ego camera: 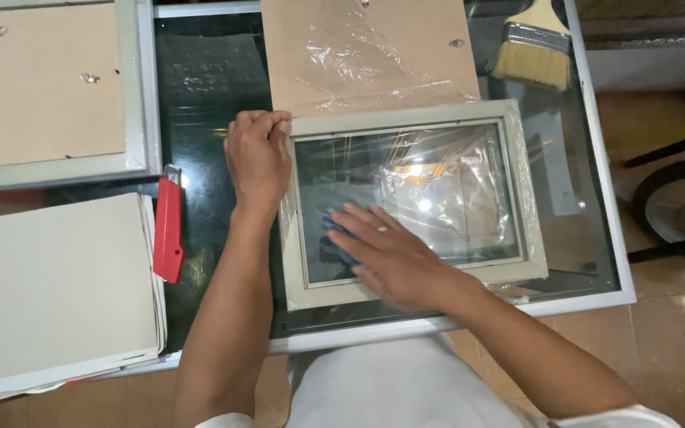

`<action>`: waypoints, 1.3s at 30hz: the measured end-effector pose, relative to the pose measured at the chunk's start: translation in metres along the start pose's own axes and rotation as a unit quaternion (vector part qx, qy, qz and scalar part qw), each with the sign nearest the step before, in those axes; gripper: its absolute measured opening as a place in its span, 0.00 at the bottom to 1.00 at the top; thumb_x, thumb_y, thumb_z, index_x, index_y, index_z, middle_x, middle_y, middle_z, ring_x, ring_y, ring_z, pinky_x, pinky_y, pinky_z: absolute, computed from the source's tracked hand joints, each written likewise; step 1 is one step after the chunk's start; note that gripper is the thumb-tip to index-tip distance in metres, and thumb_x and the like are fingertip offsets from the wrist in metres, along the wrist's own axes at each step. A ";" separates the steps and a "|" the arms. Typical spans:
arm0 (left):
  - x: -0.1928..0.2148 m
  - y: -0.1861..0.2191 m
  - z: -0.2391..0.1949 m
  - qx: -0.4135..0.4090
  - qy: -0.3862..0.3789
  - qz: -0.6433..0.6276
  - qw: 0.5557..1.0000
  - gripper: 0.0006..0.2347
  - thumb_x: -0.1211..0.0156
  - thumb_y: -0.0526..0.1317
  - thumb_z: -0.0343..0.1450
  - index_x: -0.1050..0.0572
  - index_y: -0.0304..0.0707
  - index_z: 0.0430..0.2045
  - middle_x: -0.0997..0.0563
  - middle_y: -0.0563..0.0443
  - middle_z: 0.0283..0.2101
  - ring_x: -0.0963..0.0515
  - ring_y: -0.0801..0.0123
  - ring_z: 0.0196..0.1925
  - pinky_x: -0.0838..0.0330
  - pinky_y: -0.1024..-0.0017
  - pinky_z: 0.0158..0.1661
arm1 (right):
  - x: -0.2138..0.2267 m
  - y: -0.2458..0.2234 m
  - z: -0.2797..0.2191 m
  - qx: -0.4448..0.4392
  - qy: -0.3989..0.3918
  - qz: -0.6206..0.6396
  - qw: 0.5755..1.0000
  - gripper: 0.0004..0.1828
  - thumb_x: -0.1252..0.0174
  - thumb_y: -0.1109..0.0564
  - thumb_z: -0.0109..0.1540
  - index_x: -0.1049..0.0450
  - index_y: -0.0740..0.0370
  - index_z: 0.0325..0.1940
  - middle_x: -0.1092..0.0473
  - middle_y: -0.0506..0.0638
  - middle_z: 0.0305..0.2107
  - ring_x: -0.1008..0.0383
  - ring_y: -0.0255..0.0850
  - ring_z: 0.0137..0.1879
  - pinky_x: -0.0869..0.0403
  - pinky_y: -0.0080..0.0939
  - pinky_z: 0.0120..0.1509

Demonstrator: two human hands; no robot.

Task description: Assembling a picture frame by cleaning the glass, inserting a sample photo, and securing the backboard.

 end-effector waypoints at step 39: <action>0.001 0.000 0.000 0.009 -0.002 -0.008 1.000 0.05 0.40 0.37 0.75 0.18 0.53 0.37 0.24 0.55 0.39 0.22 0.53 0.46 0.31 0.59 0.45 | 0.031 0.043 0.002 -0.031 0.051 -0.057 0.997 0.33 0.48 0.56 0.62 0.37 0.59 0.74 0.44 0.57 0.73 0.47 0.59 0.78 0.50 0.63 0.79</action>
Point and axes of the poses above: each hand's wrist, its own z-axis towards the middle knuckle, its own x-axis out of the back of the hand, y = z × x, the point moved 9 cm from there along z, towards the middle knuckle
